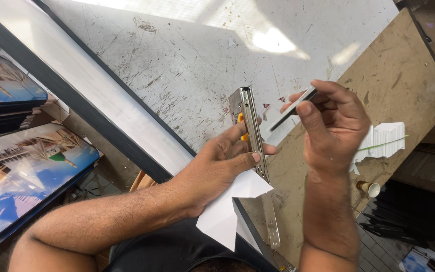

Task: The person assembles picture frames by placing white backing paper onto the back of framed prints and securing it with a staple gun. They repeatedly pick up frames, apply the backing, staple the edges, and stack the completed frames.

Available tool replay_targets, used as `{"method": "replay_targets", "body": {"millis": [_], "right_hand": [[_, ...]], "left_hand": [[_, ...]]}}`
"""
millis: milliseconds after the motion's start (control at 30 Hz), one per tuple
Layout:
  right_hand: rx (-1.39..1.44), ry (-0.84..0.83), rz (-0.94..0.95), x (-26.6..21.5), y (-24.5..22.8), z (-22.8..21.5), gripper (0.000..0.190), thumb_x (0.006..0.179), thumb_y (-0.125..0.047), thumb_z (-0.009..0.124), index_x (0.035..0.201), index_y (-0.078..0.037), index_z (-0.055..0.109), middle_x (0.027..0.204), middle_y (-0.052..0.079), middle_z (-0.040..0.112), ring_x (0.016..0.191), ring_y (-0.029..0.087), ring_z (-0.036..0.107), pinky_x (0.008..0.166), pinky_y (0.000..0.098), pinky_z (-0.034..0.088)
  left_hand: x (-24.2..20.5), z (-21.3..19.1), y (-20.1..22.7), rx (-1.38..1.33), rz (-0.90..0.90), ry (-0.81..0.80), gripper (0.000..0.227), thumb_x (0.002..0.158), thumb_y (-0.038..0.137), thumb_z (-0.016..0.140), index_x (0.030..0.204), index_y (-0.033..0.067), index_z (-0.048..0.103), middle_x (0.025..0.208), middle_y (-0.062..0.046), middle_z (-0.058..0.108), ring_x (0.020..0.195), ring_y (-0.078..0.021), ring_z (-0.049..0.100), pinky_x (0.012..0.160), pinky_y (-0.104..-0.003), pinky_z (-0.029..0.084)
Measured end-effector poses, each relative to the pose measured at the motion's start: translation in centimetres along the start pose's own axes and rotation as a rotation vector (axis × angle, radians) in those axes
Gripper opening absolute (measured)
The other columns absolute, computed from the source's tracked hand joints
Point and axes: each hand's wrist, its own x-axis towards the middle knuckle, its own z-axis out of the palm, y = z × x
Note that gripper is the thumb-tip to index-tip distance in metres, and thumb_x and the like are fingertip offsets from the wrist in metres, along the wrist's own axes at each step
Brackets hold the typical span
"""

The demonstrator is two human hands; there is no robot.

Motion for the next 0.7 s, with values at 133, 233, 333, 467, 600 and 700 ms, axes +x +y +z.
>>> {"method": "replay_targets", "body": {"millis": [133,233,333,467,600,700], "right_hand": [[-0.222,-0.24,-0.066,1.5,-4.2,2.0,0.026,0.105,-0.003,0.074,0.129,-0.002,0.066,0.106,0.014,0.075,0.099,0.017,0.077,0.084,0.0273,0.068],[-0.371,-0.336,-0.077,2.3,-5.4,3.2,0.028,0.101,-0.004,0.076,0.128,-0.002,0.067,0.106,0.012,0.074,0.098,0.016,0.074,0.081,0.0239,0.065],[-0.439,-0.374,-0.044,2.5,-5.9,3.6,0.029,0.1,-0.007,0.078,0.128,-0.004,0.069,0.108,0.01,0.072,0.096,0.014,0.072,0.079,0.0218,0.062],[-0.441,-0.334,0.013,2.3,-5.3,4.2,0.037,0.099,-0.009,0.079,0.134,-0.002,0.067,0.113,0.01,0.065,0.102,0.015,0.066,0.089,0.0246,0.06],[-0.459,-0.073,0.039,0.2,-5.8,3.4,0.033,0.105,-0.003,0.075,0.136,0.001,0.066,0.112,0.011,0.066,0.098,0.014,0.067,0.086,0.0255,0.06],[-0.076,-0.152,0.066,-2.7,-8.1,1.1,0.036,0.109,-0.021,0.068,0.134,0.006,0.066,0.113,0.017,0.068,0.101,0.019,0.071,0.088,0.0319,0.063]], "left_hand": [[-0.3,0.2,0.0,0.014,0.009,-0.041,0.068,0.102,0.014,0.055,0.161,0.0086,0.023,0.133,-0.015,0.065,0.117,-0.0078,0.062,0.103,-0.029,0.054],[-0.4,-0.1,-0.1,0.029,-0.023,-0.038,0.067,0.101,0.019,0.054,0.16,0.0089,0.024,0.131,-0.015,0.067,0.108,-0.0089,0.065,0.097,-0.033,0.057],[-0.3,-0.2,-0.3,0.025,0.003,-0.054,0.066,0.102,0.021,0.053,0.161,0.0088,0.026,0.129,-0.015,0.068,0.105,-0.0096,0.065,0.095,-0.035,0.057],[0.0,-0.4,-0.6,0.035,0.072,-0.057,0.065,0.104,0.023,0.052,0.162,0.0083,0.028,0.127,-0.012,0.07,0.104,-0.0109,0.064,0.094,-0.034,0.057],[0.3,-0.5,-0.9,0.016,0.14,0.004,0.057,0.106,0.024,0.054,0.155,0.0055,0.032,0.126,-0.015,0.074,0.124,-0.01,0.061,0.104,-0.032,0.05],[0.4,-0.5,-0.7,-0.136,0.127,0.067,0.053,0.1,0.023,0.057,0.146,0.0061,0.035,0.125,-0.014,0.073,0.123,-0.0208,0.061,0.107,-0.043,0.051]]}}
